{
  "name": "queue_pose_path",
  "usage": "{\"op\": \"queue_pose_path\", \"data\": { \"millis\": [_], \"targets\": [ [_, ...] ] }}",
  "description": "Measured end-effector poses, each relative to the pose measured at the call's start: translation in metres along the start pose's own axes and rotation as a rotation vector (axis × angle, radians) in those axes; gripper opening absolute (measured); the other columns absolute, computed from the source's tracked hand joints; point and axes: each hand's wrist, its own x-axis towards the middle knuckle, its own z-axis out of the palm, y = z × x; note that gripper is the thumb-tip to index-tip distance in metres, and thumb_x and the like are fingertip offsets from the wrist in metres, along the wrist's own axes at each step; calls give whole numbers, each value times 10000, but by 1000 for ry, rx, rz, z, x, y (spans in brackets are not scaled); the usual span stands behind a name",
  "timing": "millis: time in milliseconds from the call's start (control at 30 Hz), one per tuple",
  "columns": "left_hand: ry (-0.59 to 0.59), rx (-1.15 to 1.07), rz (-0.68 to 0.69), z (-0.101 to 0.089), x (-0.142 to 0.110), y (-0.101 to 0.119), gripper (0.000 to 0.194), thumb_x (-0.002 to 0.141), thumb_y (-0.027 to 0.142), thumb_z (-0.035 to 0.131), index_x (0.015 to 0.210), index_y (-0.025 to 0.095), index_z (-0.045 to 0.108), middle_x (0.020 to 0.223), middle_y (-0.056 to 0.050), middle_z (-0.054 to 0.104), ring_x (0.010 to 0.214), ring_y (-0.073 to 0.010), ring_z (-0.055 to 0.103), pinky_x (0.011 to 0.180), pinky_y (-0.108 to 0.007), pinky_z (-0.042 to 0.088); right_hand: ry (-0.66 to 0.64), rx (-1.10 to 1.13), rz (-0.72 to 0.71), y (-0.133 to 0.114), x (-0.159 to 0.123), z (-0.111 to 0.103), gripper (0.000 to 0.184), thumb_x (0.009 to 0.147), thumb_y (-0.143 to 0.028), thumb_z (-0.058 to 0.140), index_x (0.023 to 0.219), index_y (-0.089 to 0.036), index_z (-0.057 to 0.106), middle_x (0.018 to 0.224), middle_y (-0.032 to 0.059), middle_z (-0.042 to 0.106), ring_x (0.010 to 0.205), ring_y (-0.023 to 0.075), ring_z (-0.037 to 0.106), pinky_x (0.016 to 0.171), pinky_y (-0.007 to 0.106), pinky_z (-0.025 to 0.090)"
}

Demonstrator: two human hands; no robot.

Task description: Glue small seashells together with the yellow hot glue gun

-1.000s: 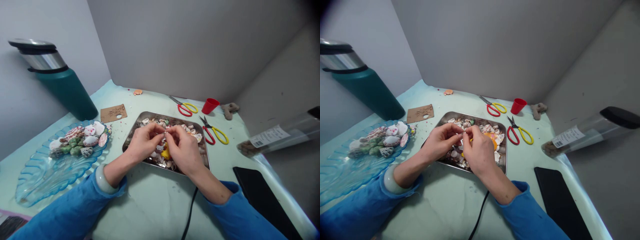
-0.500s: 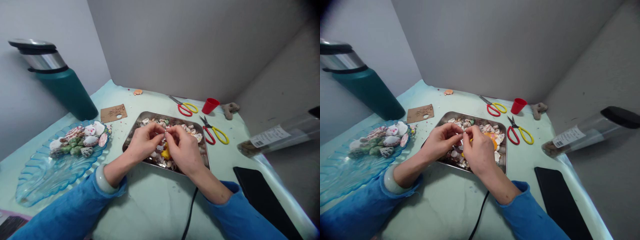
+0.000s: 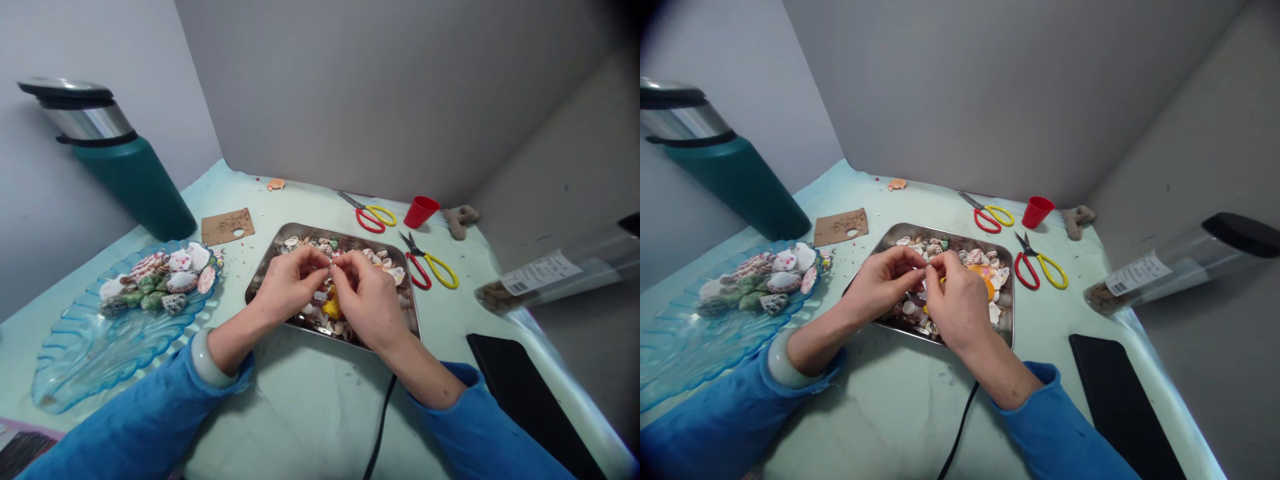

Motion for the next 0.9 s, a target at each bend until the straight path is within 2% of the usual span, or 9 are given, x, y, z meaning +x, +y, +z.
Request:
{"op": "queue_pose_path", "data": {
  "millis": [900],
  "targets": [
    [-22,-32,-11,1,-1,-2,120,781,230,606,874,155,605,811,-34,671,698,-148,660,670,-300,579,1,-1,-2,-2,-1,-2,101,862,-232,503,881,-195,595,748,17,690,642,160,613,607,275,414]
  ]
}}
